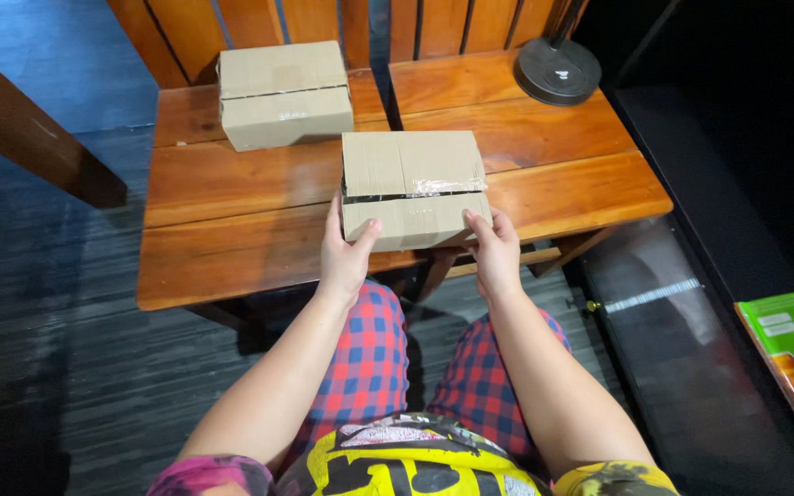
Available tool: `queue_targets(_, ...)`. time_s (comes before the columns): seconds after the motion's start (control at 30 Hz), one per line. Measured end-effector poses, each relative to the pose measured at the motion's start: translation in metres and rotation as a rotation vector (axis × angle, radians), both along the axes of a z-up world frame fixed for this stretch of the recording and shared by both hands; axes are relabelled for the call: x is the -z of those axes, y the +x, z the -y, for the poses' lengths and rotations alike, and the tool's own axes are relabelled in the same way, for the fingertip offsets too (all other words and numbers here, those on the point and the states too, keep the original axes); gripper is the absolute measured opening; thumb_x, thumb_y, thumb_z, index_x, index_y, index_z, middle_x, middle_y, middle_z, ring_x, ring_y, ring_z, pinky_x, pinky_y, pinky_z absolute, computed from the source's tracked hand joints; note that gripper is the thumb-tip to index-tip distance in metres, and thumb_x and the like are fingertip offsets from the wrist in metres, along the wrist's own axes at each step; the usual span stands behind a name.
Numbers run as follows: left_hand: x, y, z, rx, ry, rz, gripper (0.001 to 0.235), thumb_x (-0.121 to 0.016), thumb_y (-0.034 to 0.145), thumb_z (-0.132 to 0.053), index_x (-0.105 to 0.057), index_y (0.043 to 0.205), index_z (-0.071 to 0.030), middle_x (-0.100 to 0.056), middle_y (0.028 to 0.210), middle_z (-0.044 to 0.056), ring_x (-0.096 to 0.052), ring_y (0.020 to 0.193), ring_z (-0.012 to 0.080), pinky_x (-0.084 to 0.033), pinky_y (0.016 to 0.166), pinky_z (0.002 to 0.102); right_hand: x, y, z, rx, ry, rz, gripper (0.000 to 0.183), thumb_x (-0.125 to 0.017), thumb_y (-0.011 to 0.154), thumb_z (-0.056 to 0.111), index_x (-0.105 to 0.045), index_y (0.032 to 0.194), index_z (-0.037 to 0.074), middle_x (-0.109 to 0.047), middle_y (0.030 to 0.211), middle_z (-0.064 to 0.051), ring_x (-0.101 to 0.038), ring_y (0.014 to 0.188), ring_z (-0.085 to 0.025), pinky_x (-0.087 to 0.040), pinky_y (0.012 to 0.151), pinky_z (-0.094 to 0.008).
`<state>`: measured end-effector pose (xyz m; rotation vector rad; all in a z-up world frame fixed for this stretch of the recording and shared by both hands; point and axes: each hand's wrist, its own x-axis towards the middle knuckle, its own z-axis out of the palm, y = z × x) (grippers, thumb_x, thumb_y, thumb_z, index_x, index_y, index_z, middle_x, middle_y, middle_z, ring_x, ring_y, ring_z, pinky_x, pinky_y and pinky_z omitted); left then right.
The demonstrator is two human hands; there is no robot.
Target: The person takes plastic sleeves from a shelf, moves to a wooden table, opens a cardboard box, and removes several small shot glasses one by one, lining them up on the table.
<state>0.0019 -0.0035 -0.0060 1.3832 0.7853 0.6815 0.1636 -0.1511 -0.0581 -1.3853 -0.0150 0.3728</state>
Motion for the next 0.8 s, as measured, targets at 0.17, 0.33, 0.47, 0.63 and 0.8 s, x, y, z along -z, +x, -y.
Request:
queue_targets(0.17,0.005,-0.006,0.009,0.021,0.004,-0.038,0.088,-0.073,0.094,-0.030,-0.026,0.166,-0.017,-0.034,0.168,0.019,-0.027,0.157,0.0356,-0.025,0.129,0.050,-0.003,-0.004,0.006,-0.018,0.000,0.069,0.034,-0.079,0.095,0.019,-0.070,0.126,0.009,-0.071,0.111,-0.014,-0.069,0.103,-0.022,-0.058,0.094,-0.043)
queue_targets(0.33,0.023,-0.007,0.002,0.029,0.022,-0.060,0.087,-0.071,0.097,-0.031,-0.022,0.167,-0.016,-0.032,0.168,0.021,-0.027,0.156,0.0366,-0.026,0.128,0.051,0.000,-0.005,0.008,-0.041,-0.051,0.154,0.035,-0.076,0.097,0.018,-0.071,0.130,0.009,-0.073,0.118,-0.013,-0.063,0.111,-0.016,-0.054,0.104,-0.040)
queue_targets(0.47,0.031,-0.006,-0.005,0.059,0.039,-0.085,0.088,-0.071,0.097,-0.032,-0.021,0.167,-0.016,-0.034,0.168,0.020,-0.029,0.156,0.0365,-0.028,0.127,0.052,0.000,-0.006,0.007,-0.061,-0.103,0.191,0.034,-0.074,0.099,0.020,-0.070,0.133,0.012,-0.071,0.128,-0.014,-0.060,0.124,-0.016,-0.046,0.113,-0.041)
queue_targets(0.63,0.018,-0.009,-0.013,0.089,0.059,-0.204,0.092,-0.074,0.093,-0.039,-0.023,0.167,-0.019,-0.036,0.166,0.020,-0.032,0.155,0.0359,-0.028,0.127,0.051,-0.010,-0.015,0.008,-0.065,-0.084,0.213,0.040,-0.072,0.100,0.020,-0.066,0.138,0.007,-0.069,0.134,-0.018,-0.061,0.127,-0.021,-0.046,0.114,-0.040)
queue_targets(0.8,0.016,-0.008,-0.030,0.061,0.212,-0.246,0.102,-0.083,0.081,-0.034,-0.028,0.166,-0.019,-0.037,0.165,0.022,-0.034,0.153,0.0394,-0.027,0.127,0.052,-0.025,-0.029,0.010,-0.043,-0.117,0.308,0.046,-0.073,0.101,0.020,-0.062,0.142,0.003,-0.067,0.134,-0.022,-0.057,0.131,-0.023,-0.045,0.115,-0.042)
